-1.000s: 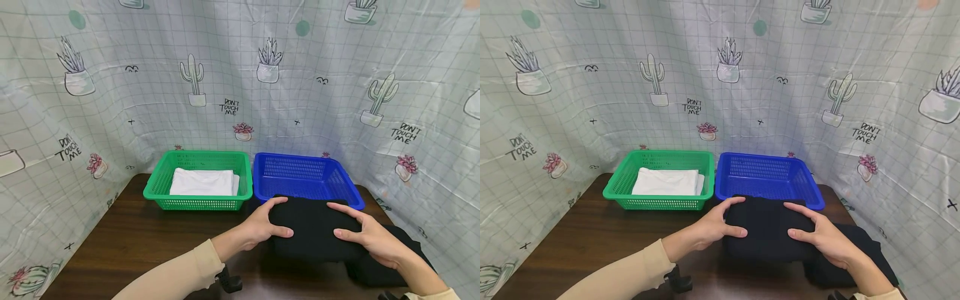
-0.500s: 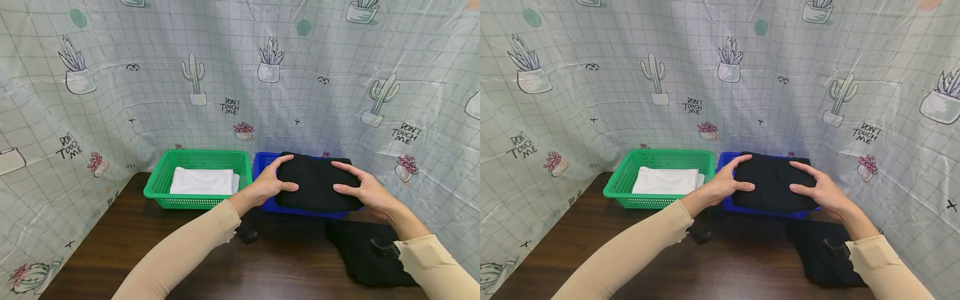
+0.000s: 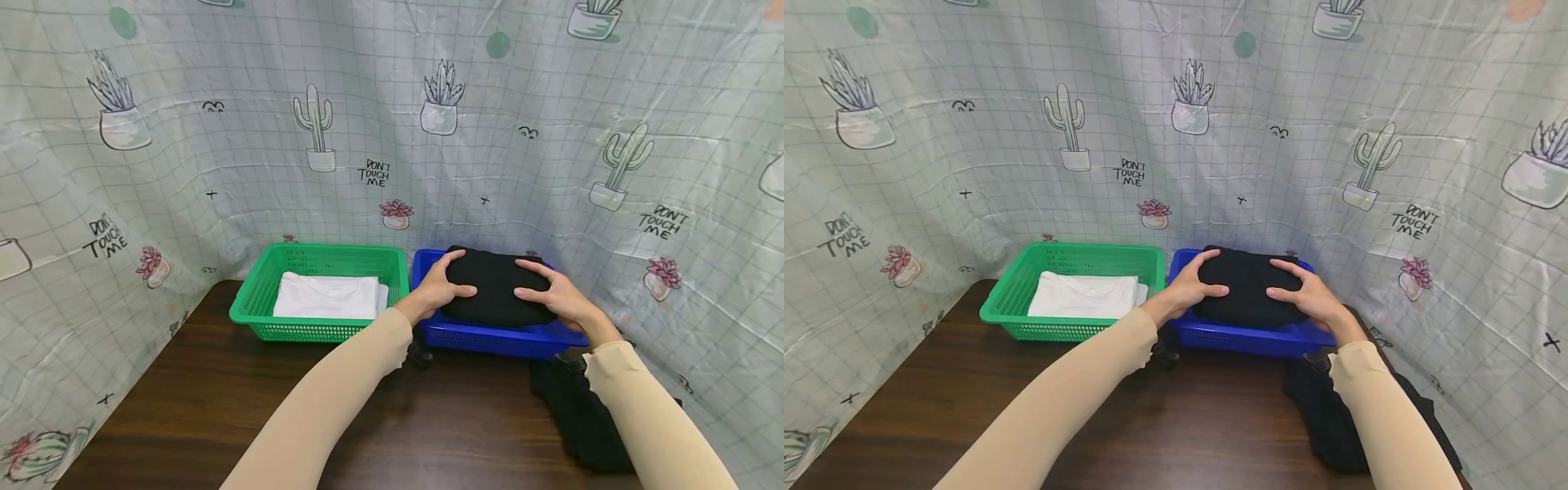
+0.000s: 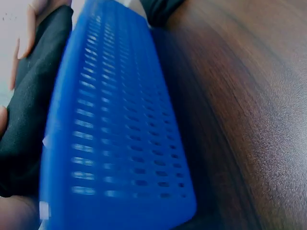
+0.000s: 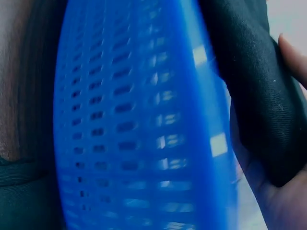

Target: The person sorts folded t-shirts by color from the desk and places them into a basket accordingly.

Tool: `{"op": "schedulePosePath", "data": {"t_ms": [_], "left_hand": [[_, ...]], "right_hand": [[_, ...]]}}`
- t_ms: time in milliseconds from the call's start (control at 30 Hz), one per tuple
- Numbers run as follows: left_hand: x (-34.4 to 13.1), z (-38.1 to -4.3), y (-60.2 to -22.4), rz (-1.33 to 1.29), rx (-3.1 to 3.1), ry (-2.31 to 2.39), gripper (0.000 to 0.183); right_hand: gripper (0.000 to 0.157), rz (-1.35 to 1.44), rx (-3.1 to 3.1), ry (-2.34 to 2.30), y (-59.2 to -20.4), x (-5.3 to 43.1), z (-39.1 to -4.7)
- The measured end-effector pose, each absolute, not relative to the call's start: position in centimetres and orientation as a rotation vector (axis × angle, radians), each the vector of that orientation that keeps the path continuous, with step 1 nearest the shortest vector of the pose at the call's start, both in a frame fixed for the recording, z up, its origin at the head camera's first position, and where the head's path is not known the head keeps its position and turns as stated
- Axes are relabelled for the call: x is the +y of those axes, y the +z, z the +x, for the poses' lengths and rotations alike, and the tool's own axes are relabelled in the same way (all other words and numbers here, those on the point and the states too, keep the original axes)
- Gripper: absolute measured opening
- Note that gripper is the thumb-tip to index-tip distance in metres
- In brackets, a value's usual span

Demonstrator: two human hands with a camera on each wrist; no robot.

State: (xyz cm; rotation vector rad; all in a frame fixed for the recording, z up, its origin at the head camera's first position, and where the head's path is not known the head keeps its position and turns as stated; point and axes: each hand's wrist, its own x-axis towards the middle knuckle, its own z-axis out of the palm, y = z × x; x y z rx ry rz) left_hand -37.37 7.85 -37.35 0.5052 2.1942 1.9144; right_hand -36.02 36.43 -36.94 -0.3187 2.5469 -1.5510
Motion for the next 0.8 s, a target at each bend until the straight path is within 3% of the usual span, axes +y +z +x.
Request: {"op": "schedulePosePath", "data": {"t_ms": [333,800], "left_hand": [[9.1,-38.2,-40.2,0.438,2.249,1.835,0.079],[10.0,-39.1,-41.2,0.275,2.365,1.694,0.08]], "right_hand": [[0.075,-0.253,2.579,-1.484,-40.9,37.7,-37.4],[0.079,-0.193,2.674,-1.29,-41.9,37.9,-38.3]]}}
